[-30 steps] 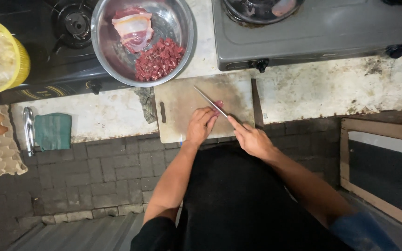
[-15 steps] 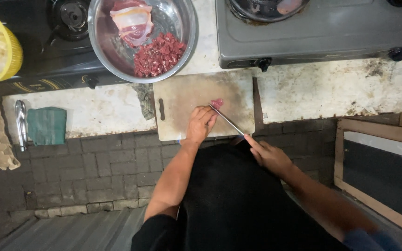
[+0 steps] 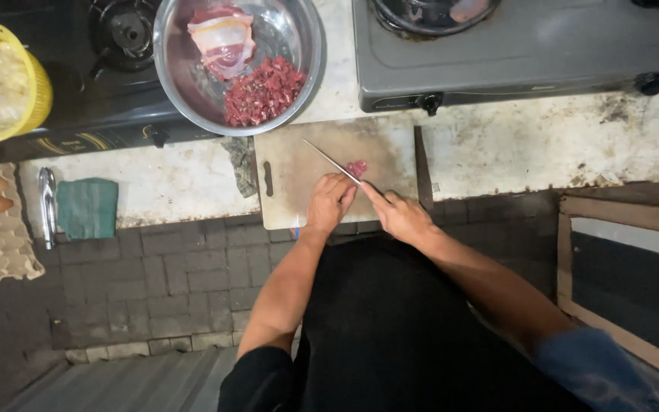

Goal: Dicing raw meat on a cutting board and placing the pieces into a bowl

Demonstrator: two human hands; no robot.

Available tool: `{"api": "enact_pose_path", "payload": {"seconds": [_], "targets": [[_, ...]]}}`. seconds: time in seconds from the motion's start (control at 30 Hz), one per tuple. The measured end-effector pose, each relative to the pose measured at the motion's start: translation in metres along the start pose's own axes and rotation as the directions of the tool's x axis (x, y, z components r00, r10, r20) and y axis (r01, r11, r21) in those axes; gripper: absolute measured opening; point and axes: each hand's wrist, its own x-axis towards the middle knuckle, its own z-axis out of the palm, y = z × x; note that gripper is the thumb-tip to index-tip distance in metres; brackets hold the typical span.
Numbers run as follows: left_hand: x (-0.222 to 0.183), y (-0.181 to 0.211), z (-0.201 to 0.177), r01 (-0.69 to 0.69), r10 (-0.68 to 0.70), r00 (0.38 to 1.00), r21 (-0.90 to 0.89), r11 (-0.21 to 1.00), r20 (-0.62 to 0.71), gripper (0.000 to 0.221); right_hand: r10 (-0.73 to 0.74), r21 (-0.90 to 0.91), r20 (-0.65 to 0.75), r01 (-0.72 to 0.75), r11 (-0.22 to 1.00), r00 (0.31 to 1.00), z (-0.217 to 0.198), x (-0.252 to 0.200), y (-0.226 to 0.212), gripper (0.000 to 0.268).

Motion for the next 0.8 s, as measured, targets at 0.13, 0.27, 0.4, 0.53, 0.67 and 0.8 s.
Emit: {"api": "enact_pose_path", "payload": {"seconds": [0.13, 0.27, 0.4, 0.53, 0.67, 0.8], "targets": [[0.003, 0.010, -0.006, 0.003, -0.004, 1.000, 0.032, 0.999, 0.030, 0.009, -0.014, 0.000, -0.032, 0.014, 1.000, 0.999, -0.005, -0.003, -0.005, 0.054], [0.008, 0.008, -0.004, 0.044, -0.048, 0.998, 0.145, 0.989, 0.029, 0.010, 0.048, 0.026, 0.093, -0.051, 0.998, 0.994, -0.017, -0.033, 0.004, 0.059], [-0.005, 0.003, 0.003, 0.063, -0.059, 0.998, 0.136, 0.989, -0.028, 0.010, 0.135, 0.097, 0.239, -0.163, 0.982, 0.962, -0.028, -0.060, 0.012, 0.057], [-0.001, 0.007, -0.003, 0.046, -0.044, 0.999, 0.090, 0.995, -0.021, 0.009, 0.124, 0.170, 0.191, -0.157, 0.973, 0.974, -0.015, -0.047, 0.015, 0.053], [-0.003, 0.020, -0.019, 0.053, -0.053, 0.999, 0.018, 0.998, 0.000, 0.017, 0.145, 0.248, 0.179, -0.187, 0.950, 0.973, -0.026, -0.030, -0.001, 0.054], [0.004, 0.030, -0.025, 0.031, -0.030, 0.999, 0.005, 1.000, -0.041, 0.007, 0.156, 0.253, 0.191, -0.202, 0.946, 0.969, -0.039, -0.032, -0.007, 0.055]]}}
